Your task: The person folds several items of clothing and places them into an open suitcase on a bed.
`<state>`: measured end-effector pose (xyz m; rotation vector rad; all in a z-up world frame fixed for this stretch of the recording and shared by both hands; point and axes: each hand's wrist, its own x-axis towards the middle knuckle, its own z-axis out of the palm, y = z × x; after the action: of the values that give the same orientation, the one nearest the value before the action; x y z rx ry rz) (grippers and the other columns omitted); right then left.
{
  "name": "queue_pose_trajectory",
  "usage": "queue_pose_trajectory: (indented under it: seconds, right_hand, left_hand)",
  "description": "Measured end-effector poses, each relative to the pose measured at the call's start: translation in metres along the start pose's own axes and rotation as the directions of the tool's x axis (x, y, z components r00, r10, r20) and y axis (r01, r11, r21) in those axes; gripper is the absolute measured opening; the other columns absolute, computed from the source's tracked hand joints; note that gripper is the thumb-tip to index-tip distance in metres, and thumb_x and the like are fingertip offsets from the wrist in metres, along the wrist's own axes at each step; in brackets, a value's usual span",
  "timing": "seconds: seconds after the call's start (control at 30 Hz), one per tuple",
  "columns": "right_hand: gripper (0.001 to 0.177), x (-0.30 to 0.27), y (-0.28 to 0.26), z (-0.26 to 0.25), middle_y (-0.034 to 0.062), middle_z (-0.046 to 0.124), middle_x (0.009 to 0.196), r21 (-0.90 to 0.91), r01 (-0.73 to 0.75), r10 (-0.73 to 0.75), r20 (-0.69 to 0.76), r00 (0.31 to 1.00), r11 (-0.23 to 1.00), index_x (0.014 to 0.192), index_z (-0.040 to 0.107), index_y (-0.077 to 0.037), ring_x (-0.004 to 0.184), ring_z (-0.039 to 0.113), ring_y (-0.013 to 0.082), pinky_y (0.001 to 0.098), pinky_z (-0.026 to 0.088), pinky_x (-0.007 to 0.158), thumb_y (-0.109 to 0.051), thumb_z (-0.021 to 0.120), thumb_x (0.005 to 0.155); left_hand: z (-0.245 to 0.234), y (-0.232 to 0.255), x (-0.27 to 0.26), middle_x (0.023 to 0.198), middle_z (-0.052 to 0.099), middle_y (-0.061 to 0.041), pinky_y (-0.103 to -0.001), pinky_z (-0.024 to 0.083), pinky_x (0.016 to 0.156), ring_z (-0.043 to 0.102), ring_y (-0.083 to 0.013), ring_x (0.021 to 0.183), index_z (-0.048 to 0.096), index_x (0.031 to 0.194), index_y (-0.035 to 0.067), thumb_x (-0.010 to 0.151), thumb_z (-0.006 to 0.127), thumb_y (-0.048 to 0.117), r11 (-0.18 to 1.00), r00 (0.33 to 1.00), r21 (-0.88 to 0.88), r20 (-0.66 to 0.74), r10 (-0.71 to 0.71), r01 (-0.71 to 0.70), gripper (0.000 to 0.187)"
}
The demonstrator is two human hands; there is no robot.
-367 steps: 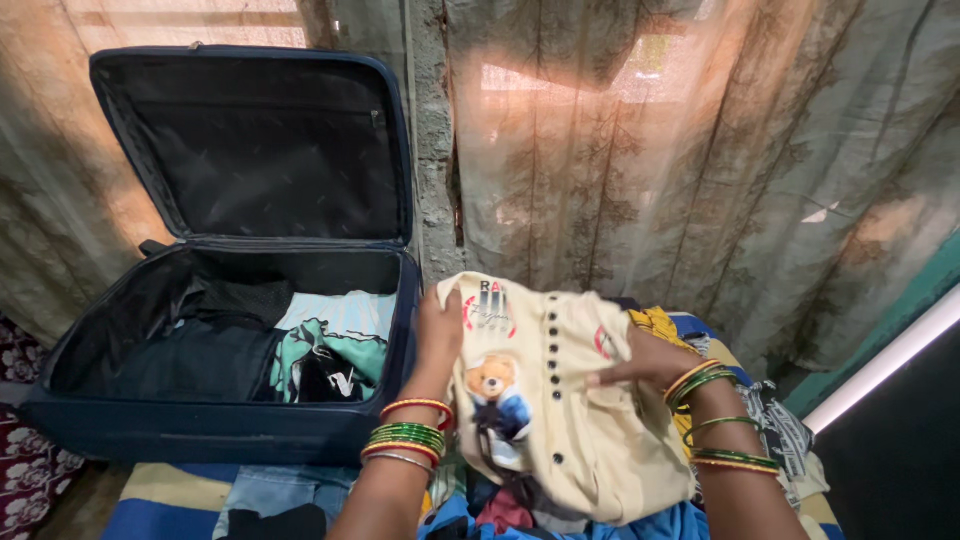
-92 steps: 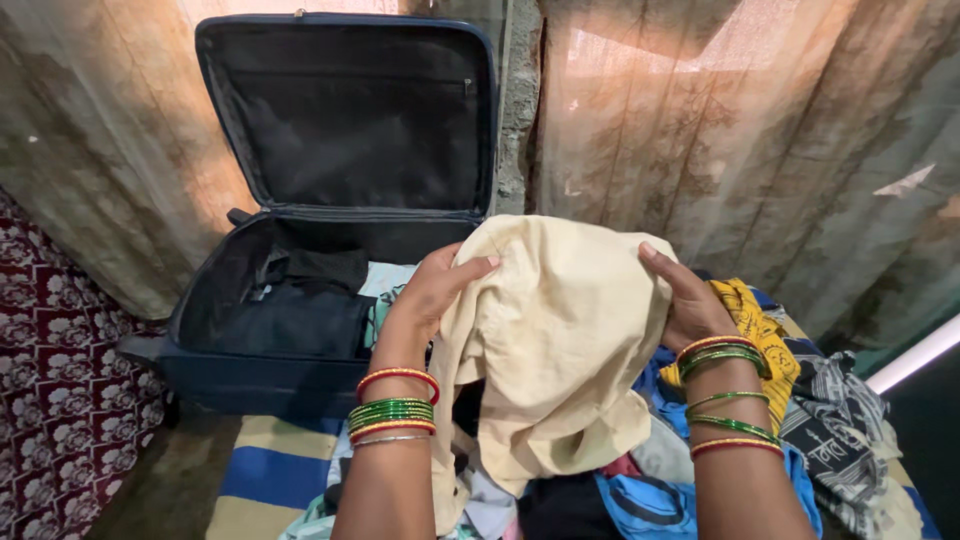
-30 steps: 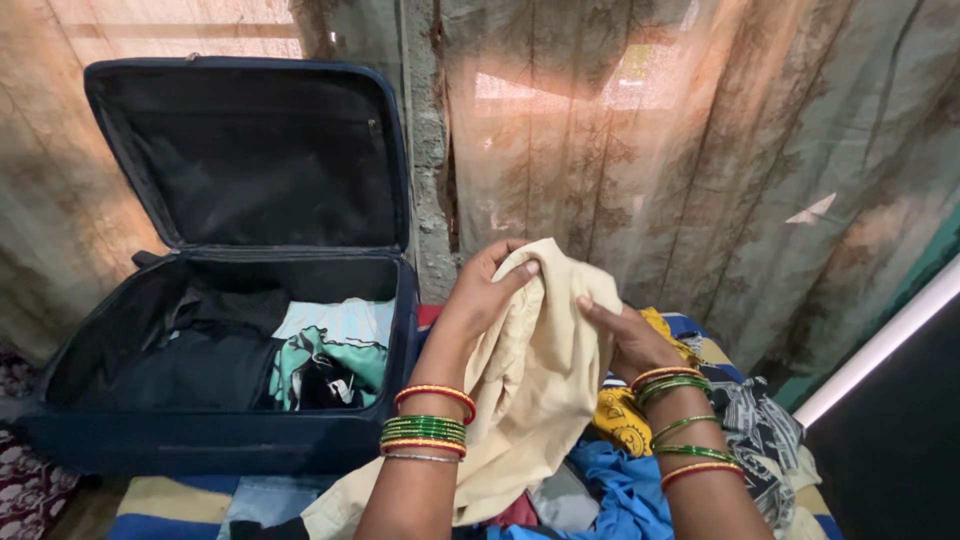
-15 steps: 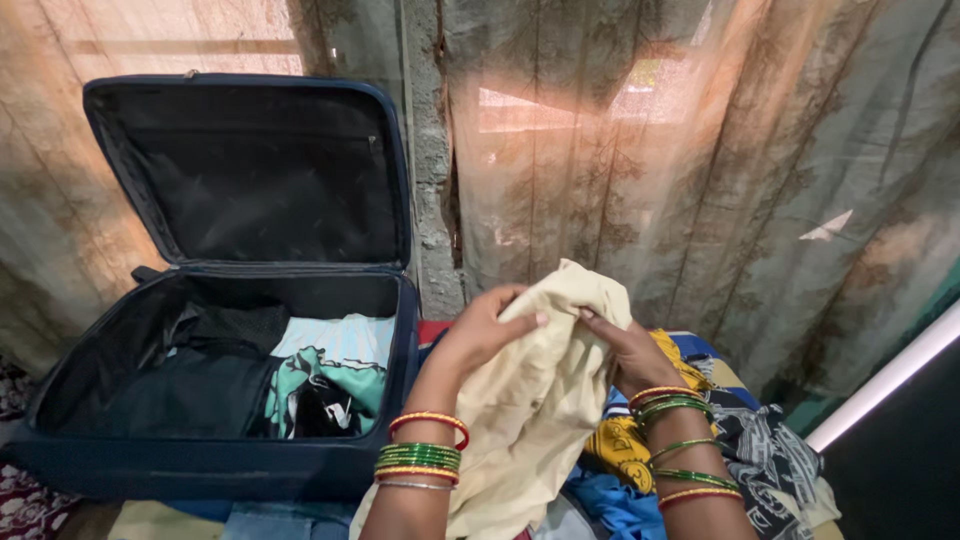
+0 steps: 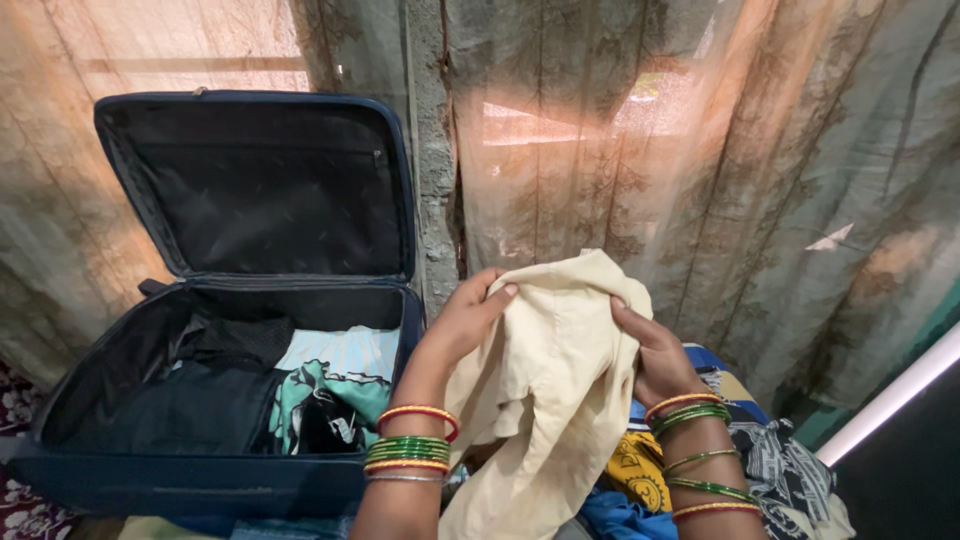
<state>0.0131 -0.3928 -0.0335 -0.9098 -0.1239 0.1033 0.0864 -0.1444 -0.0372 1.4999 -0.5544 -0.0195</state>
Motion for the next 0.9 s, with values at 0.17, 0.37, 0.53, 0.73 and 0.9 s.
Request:
queue_pose_trajectory:
  seconds: [0.17, 0.37, 0.53, 0.73, 0.9]
  right_hand:
    - [0.049, -0.002, -0.006, 0.015, 0.0153, 0.065, 0.136, 0.099, 0.02, -0.029, 0.091, 0.995, 0.995, 0.141, 0.055, 0.001, 0.122, 0.064, 0.0281, 0.0437, 0.047, 0.108, -0.027, 0.053, 0.101]
    - [0.047, -0.004, 0.002, 0.013, 0.0139, 0.066, 0.134, 0.07, 0.026, -0.03, 0.055, 0.998, 0.997, 0.141, 0.055, 0.0, 0.12, 0.065, 0.0265, 0.0429, 0.048, 0.108, -0.026, 0.052, 0.102]
    - [0.046, -0.005, 0.008, 0.013, 0.0142, 0.067, 0.133, 0.066, 0.007, -0.012, 0.071, 0.997, 0.998, 0.14, 0.056, 0.001, 0.119, 0.066, 0.0262, 0.0426, 0.048, 0.107, -0.026, 0.052, 0.102]
    - [0.045, -0.003, 0.02, 0.011, 0.0144, 0.068, 0.128, 0.062, -0.049, 0.043, 0.087, 0.995, 0.997, 0.138, 0.057, 0.002, 0.113, 0.068, 0.0247, 0.0419, 0.052, 0.102, -0.026, 0.054, 0.103]
    - [0.043, -0.001, 0.034, 0.003, 0.0132, 0.069, 0.123, -0.026, -0.035, 0.038, 0.122, 0.992, 0.999, 0.138, 0.058, 0.003, 0.108, 0.068, 0.0226, 0.0409, 0.052, 0.098, -0.024, 0.058, 0.104]
  left_hand:
    - [0.029, -0.001, 0.012, 0.103, 0.075, -0.01, -0.031, 0.053, 0.085, 0.068, -0.0177, 0.096, 0.068, 0.115, 0.005, 0.091, 0.07, 0.026, 0.962, 0.964, 0.263, -0.228, 0.138, -0.076, 0.032]
    - [0.057, 0.008, -0.015, 0.101, 0.07, -0.02, -0.04, 0.052, 0.079, 0.068, -0.0353, 0.093, 0.064, 0.106, 0.002, 0.07, 0.087, 0.032, 0.805, 0.772, 0.577, -0.572, 0.278, 0.138, 0.053]
    - [0.056, -0.008, -0.024, 0.103, 0.077, -0.014, -0.033, 0.054, 0.084, 0.073, -0.0269, 0.095, 0.073, 0.111, 0.003, 0.098, 0.062, 0.051, 0.911, 0.875, 0.355, -0.483, -0.015, 0.211, 0.05]
    - [0.054, -0.011, -0.034, 0.107, 0.076, -0.01, -0.03, 0.054, 0.084, 0.068, -0.0145, 0.094, 0.071, 0.121, 0.0, 0.092, 0.067, 0.054, 0.993, 0.975, -0.058, -0.193, -0.114, 0.105, 0.062]
    - [0.056, -0.006, -0.047, 0.116, 0.075, -0.01, -0.029, 0.055, 0.089, 0.07, -0.0142, 0.103, 0.068, 0.124, 0.001, 0.077, 0.082, 0.047, 0.999, 0.995, 0.006, -0.089, -0.033, 0.034, 0.067]
